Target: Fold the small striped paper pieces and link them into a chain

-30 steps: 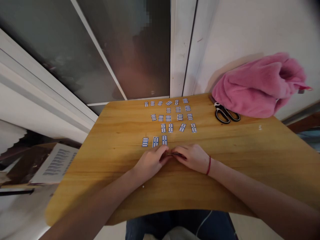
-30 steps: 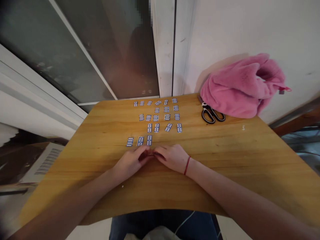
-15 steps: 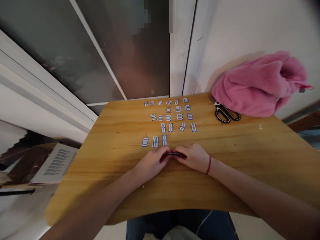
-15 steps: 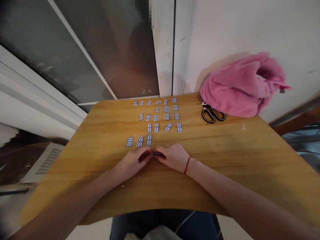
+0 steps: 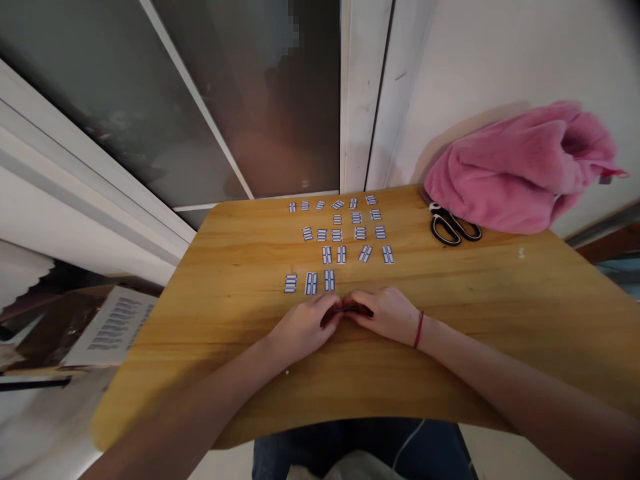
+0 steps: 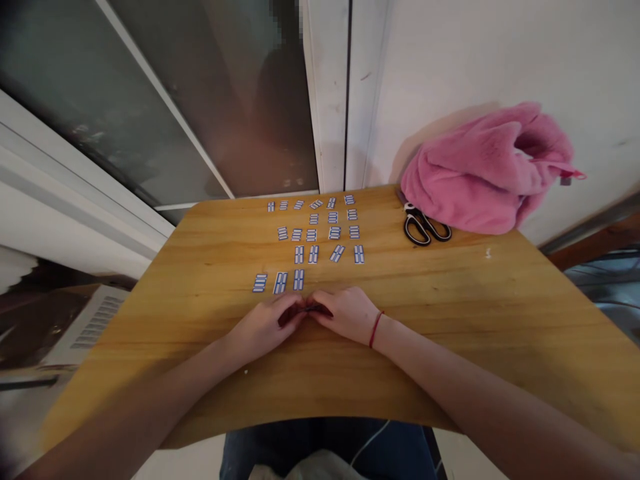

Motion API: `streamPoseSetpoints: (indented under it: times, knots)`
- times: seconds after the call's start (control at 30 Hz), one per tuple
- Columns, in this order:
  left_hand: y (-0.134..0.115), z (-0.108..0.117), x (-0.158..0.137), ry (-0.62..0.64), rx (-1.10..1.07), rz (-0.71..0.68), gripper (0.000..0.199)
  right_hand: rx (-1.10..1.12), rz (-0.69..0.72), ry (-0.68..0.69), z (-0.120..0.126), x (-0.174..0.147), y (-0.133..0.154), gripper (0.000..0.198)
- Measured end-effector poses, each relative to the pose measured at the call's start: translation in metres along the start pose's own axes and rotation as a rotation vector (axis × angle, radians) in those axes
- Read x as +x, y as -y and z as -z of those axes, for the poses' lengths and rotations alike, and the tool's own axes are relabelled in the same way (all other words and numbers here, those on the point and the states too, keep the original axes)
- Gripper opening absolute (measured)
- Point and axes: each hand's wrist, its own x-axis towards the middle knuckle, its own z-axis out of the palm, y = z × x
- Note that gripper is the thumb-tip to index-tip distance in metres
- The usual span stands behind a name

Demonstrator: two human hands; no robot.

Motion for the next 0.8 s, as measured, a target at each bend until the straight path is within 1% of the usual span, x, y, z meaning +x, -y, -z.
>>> streamPoseSetpoints:
  times: [0.13, 0.37, 0.57, 0.8]
  knots:
    - [-0.0009, 0.0011, 0.0004, 0.005, -0.016, -0.001, 0.006, 0.012, -0.004, 0.004, 0.0013, -0.0001, 0.0001, 0.019]
    - [-0.0003, 0.0018, 0.0026, -0.018, -0.060, 0.015, 0.005, 0.041, -0.012, -0.035, 0.0031, 0.0004, 0.0025, 0.017]
    - [-0.0002, 0.0022, 0.0028, -0.017, -0.075, 0.022, 0.006, 0.089, -0.036, -0.027, 0.0049, 0.0013, 0.0035, 0.016]
    - [-0.0002, 0.0026, 0.0022, -0.026, -0.056, -0.006, 0.006, 0.085, 0.021, -0.062, 0.0024, 0.0007, 0.0013, 0.014]
